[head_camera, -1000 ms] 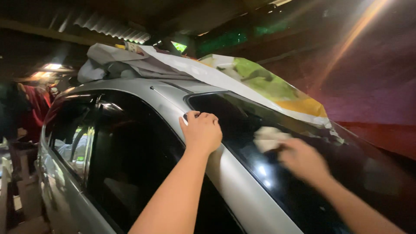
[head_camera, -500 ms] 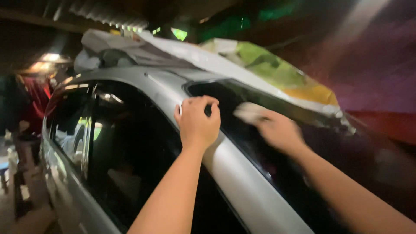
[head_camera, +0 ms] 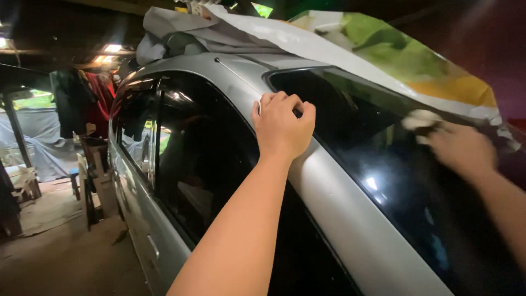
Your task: Wringing out a rag and wiping down the exterior of a silver car.
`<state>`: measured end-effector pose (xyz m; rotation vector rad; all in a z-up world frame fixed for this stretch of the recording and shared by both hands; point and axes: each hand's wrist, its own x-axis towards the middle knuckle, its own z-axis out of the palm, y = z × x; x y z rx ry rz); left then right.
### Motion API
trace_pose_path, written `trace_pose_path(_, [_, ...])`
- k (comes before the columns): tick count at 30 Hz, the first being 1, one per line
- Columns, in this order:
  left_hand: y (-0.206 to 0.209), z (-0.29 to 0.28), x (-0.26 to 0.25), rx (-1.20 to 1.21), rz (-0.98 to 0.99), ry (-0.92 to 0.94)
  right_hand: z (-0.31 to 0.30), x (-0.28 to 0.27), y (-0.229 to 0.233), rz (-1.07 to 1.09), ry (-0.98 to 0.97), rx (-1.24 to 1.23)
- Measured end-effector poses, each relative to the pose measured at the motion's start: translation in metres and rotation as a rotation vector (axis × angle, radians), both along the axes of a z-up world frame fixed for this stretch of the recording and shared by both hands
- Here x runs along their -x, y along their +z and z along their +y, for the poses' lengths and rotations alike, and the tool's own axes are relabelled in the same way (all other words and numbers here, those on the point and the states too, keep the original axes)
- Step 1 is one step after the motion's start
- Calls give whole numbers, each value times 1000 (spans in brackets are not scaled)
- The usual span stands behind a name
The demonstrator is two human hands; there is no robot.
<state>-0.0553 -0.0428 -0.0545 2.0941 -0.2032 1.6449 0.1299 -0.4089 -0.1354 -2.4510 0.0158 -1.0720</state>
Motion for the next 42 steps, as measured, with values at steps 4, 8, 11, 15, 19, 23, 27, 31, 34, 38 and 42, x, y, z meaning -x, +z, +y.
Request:
trace_pose_path(4, [0, 2, 4, 28, 15, -55, -10, -10, -7, 8, -70, -20])
trace_pose_path(8, [6, 2, 10, 53, 82, -72, 67, 27, 27, 4, 64, 35])
trace_pose_path(11, [3, 2, 13, 58, 101, -86, 137, 65, 40, -205, 477, 119])
trace_pose_path(15, [-2, 10, 0, -8, -127, -127, 181, 141, 66, -212, 708, 195])
trace_pose_path(19, [-7, 13, -2, -15, -56, -94, 136, 38, 59, -313, 776, 217])
trace_pose_path(23, [0, 12, 4, 30, -10, -131, 58, -57, 40, 12, 152, 75])
trace_pose_path(27, [-1, 12, 5, 76, 18, -145, 44, -77, 29, -24, -33, 42])
trace_pose_path(31, [4, 11, -16, 61, 11, -27, 73, -32, 44, 10, 13, 29])
trace_pose_path(34, [1, 12, -22, 32, 81, 84, 125, 39, 44, -41, 363, 63])
trace_pose_path(38, [10, 1, -6, 50, 266, 167, 181, 164, 44, -255, 722, 82])
trace_pose_path(42, [-8, -5, -18, 99, 132, 173, 151, 161, 19, -192, 699, 148])
